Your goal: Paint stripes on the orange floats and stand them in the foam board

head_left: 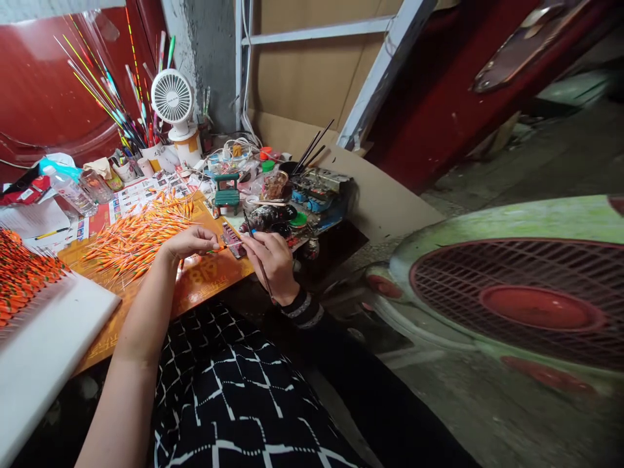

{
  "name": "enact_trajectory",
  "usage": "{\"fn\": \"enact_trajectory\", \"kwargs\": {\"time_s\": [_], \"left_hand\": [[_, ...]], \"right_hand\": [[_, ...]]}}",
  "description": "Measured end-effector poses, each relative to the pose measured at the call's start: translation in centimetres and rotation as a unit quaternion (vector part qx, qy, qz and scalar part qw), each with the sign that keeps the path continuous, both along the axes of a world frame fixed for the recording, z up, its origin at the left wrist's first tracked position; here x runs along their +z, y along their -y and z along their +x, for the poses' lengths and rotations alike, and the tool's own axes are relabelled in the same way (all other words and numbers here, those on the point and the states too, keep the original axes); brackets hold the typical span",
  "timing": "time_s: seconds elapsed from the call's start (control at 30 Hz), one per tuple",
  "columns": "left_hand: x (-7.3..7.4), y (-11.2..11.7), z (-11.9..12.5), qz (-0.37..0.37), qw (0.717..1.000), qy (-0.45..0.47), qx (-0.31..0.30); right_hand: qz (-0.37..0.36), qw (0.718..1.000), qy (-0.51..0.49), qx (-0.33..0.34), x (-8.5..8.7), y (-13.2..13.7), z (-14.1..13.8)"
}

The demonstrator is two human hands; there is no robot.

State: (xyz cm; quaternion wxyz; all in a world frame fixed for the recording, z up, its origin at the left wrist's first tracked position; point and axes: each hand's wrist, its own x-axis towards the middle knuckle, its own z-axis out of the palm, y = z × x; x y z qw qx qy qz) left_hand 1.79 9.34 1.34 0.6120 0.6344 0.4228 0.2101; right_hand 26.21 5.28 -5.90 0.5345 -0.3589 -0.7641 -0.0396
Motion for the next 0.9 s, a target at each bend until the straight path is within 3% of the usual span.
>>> {"fn": "enact_trajectory", "kwargs": {"time_s": [0.13, 0.23, 0.4, 0.53, 0.63, 0.73, 0.8, 0.9], "left_hand": [[0.8, 1.3, 0.3, 0.010, 1.000, 0.019, 0.002], [0.5, 3.3, 1.0, 0.066, 0.993, 0.056, 0.080], [-1.0, 8.4, 3.1, 0.205, 0.952, 0.044, 0.223], [-3.2, 12.3, 3.4, 0.227, 0.916, 0.083, 0.321], [-5.0, 14.8, 2.5, 0.219, 0.898, 0.091, 0.371], [-6.0, 17.3, 1.0, 0.266, 0.876, 0.065, 0.397], [-5.9, 19.3, -0.7, 0.294, 0.867, 0.022, 0.403], [-4.2, 22.3, -5.0, 0.307, 0.837, -0.101, 0.441]], "right_hand": [[-0.001, 0.999, -0.039, 0.027, 0.8, 0.7, -0.1], [-0.037, 0.988, -0.130, 0.069, 1.5, 1.8, -1.2], [-0.148, 0.955, -0.229, 0.115, 1.8, 4.0, -3.8], [-0.207, 0.926, -0.255, 0.186, 0.6, 6.2, -5.8], [-0.247, 0.907, -0.246, 0.236, -0.7, 8.0, -7.5], [-0.267, 0.892, -0.234, 0.280, -1.5, 9.6, -9.1], [-0.277, 0.885, -0.206, 0.314, -1.6, 10.4, -9.7], [-0.276, 0.887, -0.174, 0.327, -1.9, 10.4, -9.9]]}}
